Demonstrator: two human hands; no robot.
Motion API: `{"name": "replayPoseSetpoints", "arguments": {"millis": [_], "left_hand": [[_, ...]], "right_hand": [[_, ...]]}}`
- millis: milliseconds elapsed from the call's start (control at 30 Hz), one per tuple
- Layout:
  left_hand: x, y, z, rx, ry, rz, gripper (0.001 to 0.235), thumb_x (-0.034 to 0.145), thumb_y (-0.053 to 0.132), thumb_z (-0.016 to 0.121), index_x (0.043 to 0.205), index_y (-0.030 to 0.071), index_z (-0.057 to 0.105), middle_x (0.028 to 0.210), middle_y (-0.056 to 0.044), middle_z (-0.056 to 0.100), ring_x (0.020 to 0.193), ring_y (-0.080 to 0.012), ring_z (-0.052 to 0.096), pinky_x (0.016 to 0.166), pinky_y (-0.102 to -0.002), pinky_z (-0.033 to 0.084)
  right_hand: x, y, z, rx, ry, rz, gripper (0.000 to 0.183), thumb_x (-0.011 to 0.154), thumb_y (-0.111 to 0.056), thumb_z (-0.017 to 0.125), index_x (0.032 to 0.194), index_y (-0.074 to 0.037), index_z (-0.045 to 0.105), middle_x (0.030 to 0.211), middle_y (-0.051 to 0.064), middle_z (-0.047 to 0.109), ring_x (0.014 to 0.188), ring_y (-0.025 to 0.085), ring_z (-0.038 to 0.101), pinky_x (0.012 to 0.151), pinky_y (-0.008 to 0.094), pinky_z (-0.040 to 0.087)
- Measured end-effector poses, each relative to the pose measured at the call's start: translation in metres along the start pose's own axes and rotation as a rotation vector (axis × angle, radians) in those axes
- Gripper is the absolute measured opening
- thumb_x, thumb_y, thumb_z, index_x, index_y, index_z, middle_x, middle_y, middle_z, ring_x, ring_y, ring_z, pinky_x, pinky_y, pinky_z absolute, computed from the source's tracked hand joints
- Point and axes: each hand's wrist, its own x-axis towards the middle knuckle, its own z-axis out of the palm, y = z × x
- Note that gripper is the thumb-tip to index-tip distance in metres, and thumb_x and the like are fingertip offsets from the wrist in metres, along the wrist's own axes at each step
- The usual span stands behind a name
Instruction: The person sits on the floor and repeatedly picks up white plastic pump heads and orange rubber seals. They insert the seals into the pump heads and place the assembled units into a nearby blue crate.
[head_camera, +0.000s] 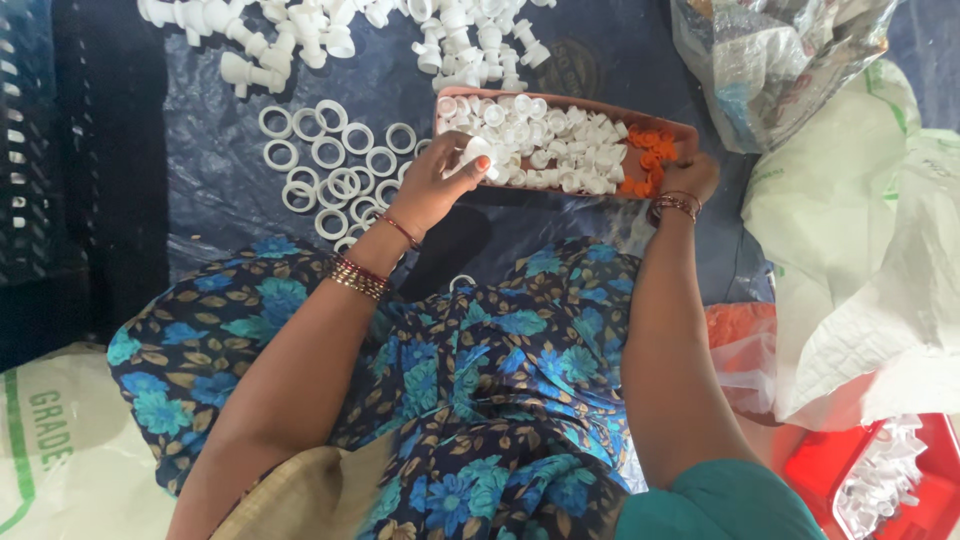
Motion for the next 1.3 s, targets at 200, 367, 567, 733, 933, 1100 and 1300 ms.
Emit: {"name": "replayPoseSetpoints", "arguments": {"millis": [200,367,567,733,933,1100,1300], "left_hand": [[0.003,-0.014,0.001,-0.078,-0.044,-0.095,0.046,0.100,0.042,0.065,0.126,0.005,0.060,0.107,-0.006,0.065,0.094,-0.0143,0.060,0.079,-0.032,0.048],[0.007,-0.007,0.005,-0.007,-0.049,0.136,0.049,0.096,0.039,0.073,0.128,0.005,0.057,0.117,-0.005,0.065,0.111,-0.0154,0.061,0.099,-0.031,0.048],[-0.001,0.004,0.001,-0.010,-0.109,0.206,0.044,0.096,0.032,0.075,0.128,0.005,0.060,0.121,-0.004,0.066,0.116,-0.0144,0.059,0.102,-0.031,0.047],[-0.003,0.010,0.003,-0.077,-0.182,0.167,0.042,0.094,0.026,0.079,0.126,0.006,0.061,0.118,-0.001,0.066,0.109,-0.0111,0.062,0.096,-0.029,0.053],[-0.004,0.012,0.004,0.009,-0.207,0.221,0.045,0.091,0.024,0.083,0.125,0.006,0.060,0.116,-0.001,0.065,0.109,-0.0112,0.063,0.097,-0.030,0.052],[-0.003,0.013,0.001,0.097,-0.209,0.270,0.045,0.090,0.023,0.083,0.126,0.006,0.060,0.114,-0.001,0.063,0.106,-0.0116,0.062,0.095,-0.030,0.051],[-0.002,0.011,-0.001,-0.037,-0.151,0.286,0.041,0.093,0.021,0.081,0.124,0.007,0.057,0.115,-0.001,0.062,0.108,-0.0116,0.059,0.097,-0.030,0.050]], "right_hand": [[-0.004,-0.025,-0.014,0.088,0.086,0.157,0.018,0.081,-0.011,0.085,0.080,-0.001,0.070,0.079,0.018,0.072,0.072,0.033,0.070,0.064,0.042,0.055],[-0.014,-0.110,-0.063,1.018,-0.235,0.293,0.010,0.089,0.007,0.073,0.097,0.001,0.070,0.086,0.012,0.075,0.070,0.018,0.072,0.059,0.027,0.055],[-0.106,-0.250,-0.145,1.331,-0.469,-0.142,0.016,0.092,0.011,0.075,0.101,0.001,0.067,0.097,0.008,0.072,0.087,0.015,0.073,0.078,0.027,0.061],[-0.130,-0.302,-0.185,0.854,-0.159,-0.676,0.018,0.085,0.008,0.081,0.096,-0.002,0.072,0.099,0.011,0.070,0.083,0.023,0.073,0.071,0.031,0.059],[-0.129,-0.302,-0.185,0.726,-0.069,-0.863,0.017,0.084,0.007,0.082,0.094,-0.004,0.072,0.101,0.008,0.069,0.085,0.025,0.073,0.072,0.035,0.059],[-0.134,-0.303,-0.184,0.675,-0.014,-0.879,0.019,0.085,0.005,0.083,0.095,-0.006,0.073,0.100,0.006,0.067,0.084,0.023,0.072,0.070,0.036,0.058],[-0.130,-0.312,-0.199,0.687,-0.154,-0.979,0.034,0.084,0.012,0.066,0.113,-0.003,0.076,0.115,0.008,0.068,0.101,0.029,0.067,0.085,0.039,0.056]]}}
